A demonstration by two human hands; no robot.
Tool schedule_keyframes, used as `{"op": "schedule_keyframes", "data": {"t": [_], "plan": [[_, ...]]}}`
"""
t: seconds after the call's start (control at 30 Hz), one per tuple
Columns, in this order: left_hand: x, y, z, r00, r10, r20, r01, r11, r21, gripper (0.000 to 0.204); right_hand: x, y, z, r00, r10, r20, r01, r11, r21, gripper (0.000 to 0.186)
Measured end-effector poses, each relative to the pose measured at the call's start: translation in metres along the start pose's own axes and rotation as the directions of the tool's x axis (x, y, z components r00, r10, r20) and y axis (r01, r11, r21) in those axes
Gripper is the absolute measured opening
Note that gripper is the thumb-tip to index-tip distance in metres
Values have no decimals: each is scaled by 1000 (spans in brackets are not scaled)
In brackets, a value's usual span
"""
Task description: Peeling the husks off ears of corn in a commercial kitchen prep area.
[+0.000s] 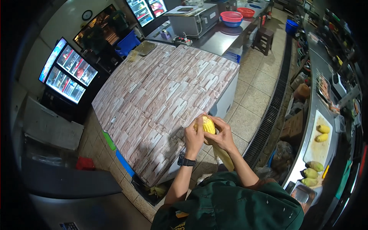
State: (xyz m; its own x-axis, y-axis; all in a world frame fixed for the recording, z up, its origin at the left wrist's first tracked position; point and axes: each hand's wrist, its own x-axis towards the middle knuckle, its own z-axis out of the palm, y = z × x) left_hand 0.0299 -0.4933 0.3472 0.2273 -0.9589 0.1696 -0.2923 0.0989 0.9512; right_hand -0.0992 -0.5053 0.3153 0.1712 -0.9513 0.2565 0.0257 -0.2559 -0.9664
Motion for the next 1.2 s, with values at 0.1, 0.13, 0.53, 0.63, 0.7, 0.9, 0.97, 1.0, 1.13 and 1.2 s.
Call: {"op": "schedule_keyframes", "data": {"t": [0.1, 0.13, 0.53, 0.63, 0.7, 0.9, 0.97, 1.0, 1.13, 1.2], "plan": [[12, 1, 1, 997, -26, -66, 32, 994, 100, 34, 12, -1, -5, 998, -40, 51, 38, 999, 30, 54], [15, 2, 2, 994, -44, -103, 60, 986, 158, 34, 13, 3, -1, 997, -41, 60, 39, 999, 38, 54], [13, -14, 24, 867, -450, -215, 37, 488, -872, 45, 102, 80, -14, 562, 789, -246, -419, 529, 738, 46], [-5, -14, 38, 871, -451, -195, 80, 521, -850, 44, 123, 95, -25, 621, 729, -287, -243, 527, 814, 44], [-8, -17, 22, 893, -410, -185, 61, 519, -853, 43, 123, 87, -22, 679, 670, -301, -243, 591, 769, 42], [-14, -20, -21, 950, -312, 22, 272, 788, -552, 40, 106, 38, -23, 937, 342, -76, -302, 899, 318, 51], [2, 3, -25, 977, -211, 5, 197, 901, -387, 40, 97, 27, -19, 974, 227, 21, -224, 932, 284, 60], [13, 8, -27, 994, -109, 19, 111, 972, -206, 45, 95, 23, -16, 988, 111, 110, -136, 956, 258, 69], [39, 12, -18, 988, 133, 72, -134, 991, 12, 36, 88, 6, -8, 934, -24, 356, -101, 938, 330, 96], [39, 21, -8, 998, 2, -61, 1, 999, 41, 26, 82, 14, -8, 924, -18, 383, -92, 959, 268, 105]]}}
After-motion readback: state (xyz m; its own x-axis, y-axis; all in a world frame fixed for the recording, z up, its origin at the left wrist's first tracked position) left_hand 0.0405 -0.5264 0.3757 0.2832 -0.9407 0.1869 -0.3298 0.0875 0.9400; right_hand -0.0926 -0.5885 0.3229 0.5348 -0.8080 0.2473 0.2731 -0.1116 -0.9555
